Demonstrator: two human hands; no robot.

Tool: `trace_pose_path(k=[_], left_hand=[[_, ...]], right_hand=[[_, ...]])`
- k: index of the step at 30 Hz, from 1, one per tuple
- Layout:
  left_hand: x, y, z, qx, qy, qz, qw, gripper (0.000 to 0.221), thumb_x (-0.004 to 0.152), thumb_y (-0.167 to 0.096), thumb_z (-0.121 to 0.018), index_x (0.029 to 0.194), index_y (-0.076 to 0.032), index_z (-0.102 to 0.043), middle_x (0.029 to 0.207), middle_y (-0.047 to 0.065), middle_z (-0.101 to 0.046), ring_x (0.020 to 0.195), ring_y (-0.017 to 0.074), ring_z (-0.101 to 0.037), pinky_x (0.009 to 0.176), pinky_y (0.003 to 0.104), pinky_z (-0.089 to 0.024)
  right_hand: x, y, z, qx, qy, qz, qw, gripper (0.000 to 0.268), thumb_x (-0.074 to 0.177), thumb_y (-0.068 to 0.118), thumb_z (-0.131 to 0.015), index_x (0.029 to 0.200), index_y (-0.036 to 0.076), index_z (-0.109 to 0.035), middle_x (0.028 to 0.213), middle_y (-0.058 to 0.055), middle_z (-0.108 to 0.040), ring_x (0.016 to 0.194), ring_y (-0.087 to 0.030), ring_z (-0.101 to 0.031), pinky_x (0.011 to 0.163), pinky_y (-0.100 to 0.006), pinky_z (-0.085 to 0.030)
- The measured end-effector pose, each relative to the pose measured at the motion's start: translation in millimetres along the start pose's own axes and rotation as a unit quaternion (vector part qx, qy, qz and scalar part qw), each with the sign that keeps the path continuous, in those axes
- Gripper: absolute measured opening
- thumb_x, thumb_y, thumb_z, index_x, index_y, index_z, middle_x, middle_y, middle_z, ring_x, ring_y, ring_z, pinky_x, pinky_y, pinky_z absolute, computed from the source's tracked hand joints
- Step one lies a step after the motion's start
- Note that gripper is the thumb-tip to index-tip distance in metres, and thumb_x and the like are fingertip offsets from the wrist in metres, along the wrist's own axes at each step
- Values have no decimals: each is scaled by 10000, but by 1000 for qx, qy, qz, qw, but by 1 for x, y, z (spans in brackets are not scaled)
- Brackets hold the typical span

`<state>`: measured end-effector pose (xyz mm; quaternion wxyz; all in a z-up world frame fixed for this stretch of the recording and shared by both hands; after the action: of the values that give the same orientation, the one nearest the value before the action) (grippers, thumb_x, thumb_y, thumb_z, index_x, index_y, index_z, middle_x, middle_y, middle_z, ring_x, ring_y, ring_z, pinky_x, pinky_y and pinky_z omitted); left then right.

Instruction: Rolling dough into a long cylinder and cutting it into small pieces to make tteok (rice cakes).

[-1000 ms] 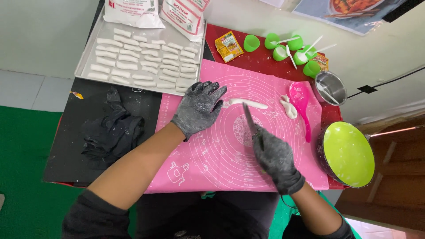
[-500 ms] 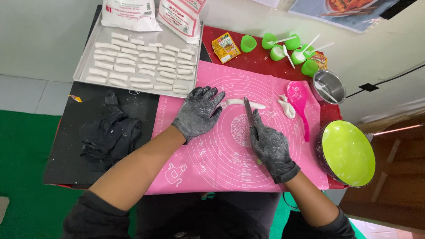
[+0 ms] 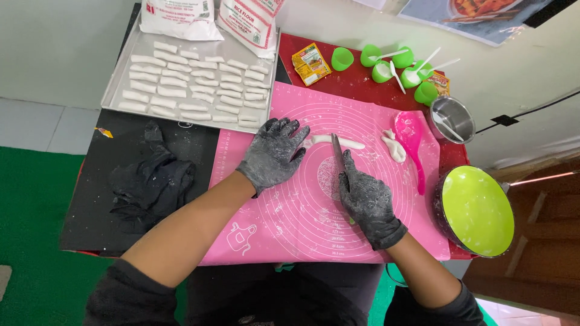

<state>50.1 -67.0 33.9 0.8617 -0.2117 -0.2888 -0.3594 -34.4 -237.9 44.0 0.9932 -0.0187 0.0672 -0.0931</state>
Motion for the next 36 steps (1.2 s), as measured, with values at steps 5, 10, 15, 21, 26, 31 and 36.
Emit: trace_pose_path(k=[5,10,15,21,26,31,36], left_hand=[[1,1,-1,-2,28,17,999,494,924,-408,-639,1372,-199,-644,1262,124,-663,1263,307,-585,1080,475,-392],[2,3,-7,3,73,33,997,501,948,-431,-594,1401,-218,-622,1303,107,-659,1302,292,-562,1108,468,-363],[3,1,-4,-2,82,32,996,506,953,-431,-584,1404,-206,-620,1299,117,-666,1289,298,-578,1109,473,-367],[2,0,-2,6,64,21,998,494,951,-431,-610,1384,-194,-633,1304,127,-657,1288,302,-573,1113,479,-368],[1,1,-6,14,127,43,991,526,977,-468,-526,1442,-227,-579,1347,95,-646,1336,281,-543,1149,462,-317],[4,0,-5,-3,135,65,989,558,980,-490,-529,1469,-221,-550,1369,96,-645,1345,280,-548,1178,458,-291],[5,3,-10,-49,159,105,981,680,946,-535,-561,1538,-218,-454,1411,109,-624,1359,300,-546,1220,468,-254]], right_hand=[[0,1,-5,5,45,-15,999,511,1037,404,-374,1521,273,-474,1066,-158,-773,1028,-429,-737,939,-593,-571],[-6,8,11,9,66,-24,998,548,1042,370,-349,1577,258,-394,1128,-194,-758,1080,-458,-715,990,-591,-551],[3,1,-12,-21,53,-16,998,565,1038,395,-349,1592,292,-376,1036,-166,-772,1014,-434,-741,935,-571,-581],[5,9,-14,-41,72,-12,996,596,1031,358,-351,1619,269,-319,1025,-178,-771,1001,-430,-748,923,-572,-586],[13,2,-8,-2,95,-6,995,558,1009,393,-390,1559,316,-436,1058,-142,-776,1076,-418,-724,954,-567,-570],[13,-7,-17,71,78,-30,994,510,957,514,-433,1432,386,-568,1074,-115,-776,1095,-413,-707,969,-570,-557],[-7,4,17,135,47,-33,989,488,938,513,-483,1401,403,-594,1067,-96,-769,1113,-379,-696,960,-563,-562]])
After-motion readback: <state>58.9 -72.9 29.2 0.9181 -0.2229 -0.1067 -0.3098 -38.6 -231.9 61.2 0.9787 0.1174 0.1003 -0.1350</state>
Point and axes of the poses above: each hand's wrist, its own x-axis towards the middle knuckle, its own z-axis out of the back of the hand, y = z × x, the point moved 10 cm from there along x, towards the middle knuckle
